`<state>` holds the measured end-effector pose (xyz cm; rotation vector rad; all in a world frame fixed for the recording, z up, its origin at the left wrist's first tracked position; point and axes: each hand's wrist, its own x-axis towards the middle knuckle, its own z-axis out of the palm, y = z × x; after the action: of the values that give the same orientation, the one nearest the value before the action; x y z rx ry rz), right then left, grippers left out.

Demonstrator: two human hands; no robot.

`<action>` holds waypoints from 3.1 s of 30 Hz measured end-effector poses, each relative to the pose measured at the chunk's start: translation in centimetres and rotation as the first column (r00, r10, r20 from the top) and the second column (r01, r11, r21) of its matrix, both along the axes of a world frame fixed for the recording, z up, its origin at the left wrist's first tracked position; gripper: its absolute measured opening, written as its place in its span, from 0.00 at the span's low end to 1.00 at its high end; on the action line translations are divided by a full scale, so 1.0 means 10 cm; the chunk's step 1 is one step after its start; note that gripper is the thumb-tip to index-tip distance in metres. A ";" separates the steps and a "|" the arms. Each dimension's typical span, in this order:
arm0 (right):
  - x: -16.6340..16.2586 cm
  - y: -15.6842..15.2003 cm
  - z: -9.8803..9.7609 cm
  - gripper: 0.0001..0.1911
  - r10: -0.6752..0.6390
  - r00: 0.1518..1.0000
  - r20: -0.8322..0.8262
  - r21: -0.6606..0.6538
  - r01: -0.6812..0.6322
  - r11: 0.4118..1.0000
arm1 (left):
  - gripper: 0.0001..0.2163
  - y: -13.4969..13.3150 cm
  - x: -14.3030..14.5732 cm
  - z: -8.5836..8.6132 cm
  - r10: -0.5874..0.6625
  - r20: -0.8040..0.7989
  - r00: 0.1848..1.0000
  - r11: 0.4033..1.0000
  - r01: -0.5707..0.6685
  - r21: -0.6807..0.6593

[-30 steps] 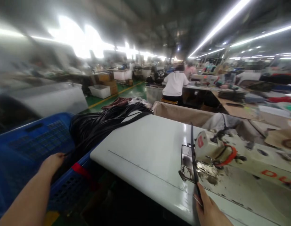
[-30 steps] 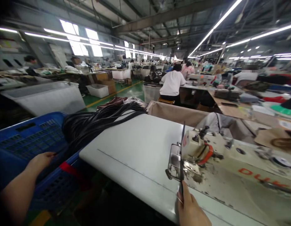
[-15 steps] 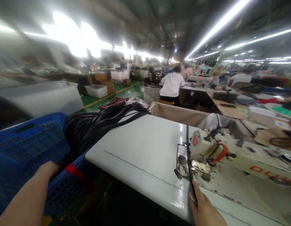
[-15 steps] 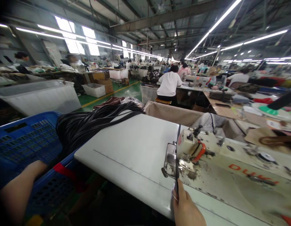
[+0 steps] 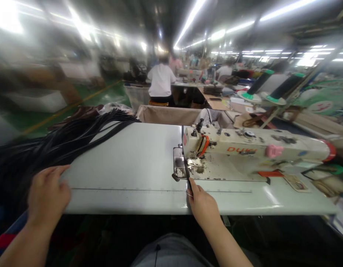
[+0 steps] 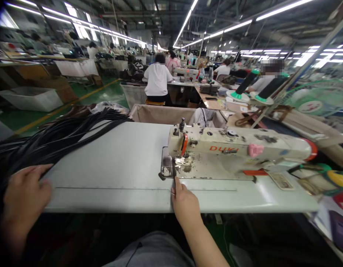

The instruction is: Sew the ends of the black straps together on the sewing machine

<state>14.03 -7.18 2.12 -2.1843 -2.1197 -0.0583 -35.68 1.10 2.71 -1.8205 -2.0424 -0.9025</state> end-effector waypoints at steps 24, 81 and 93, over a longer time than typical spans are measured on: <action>0.11 -0.11 0.04 0.23 0.027 0.896 -0.443 0.098 0.019 0.995 | 0.19 0.00 3.42 -0.38 -0.850 -0.068 0.523 0.526 0.831 -0.182; 0.26 -0.10 -0.14 0.12 0.101 0.675 -0.731 0.243 0.120 0.962 | 0.22 0.33 3.53 -0.18 -0.761 0.025 0.648 0.596 0.714 -0.368; 0.27 -0.14 -0.22 0.11 0.140 0.660 -0.738 0.319 0.159 0.934 | 0.16 1.21 3.62 -0.25 -0.787 0.215 0.579 0.510 0.806 -0.301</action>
<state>16.73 -8.60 -0.10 -1.5822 -1.4617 0.3743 0.48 13.15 0.21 -3.1063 -1.3539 -0.7538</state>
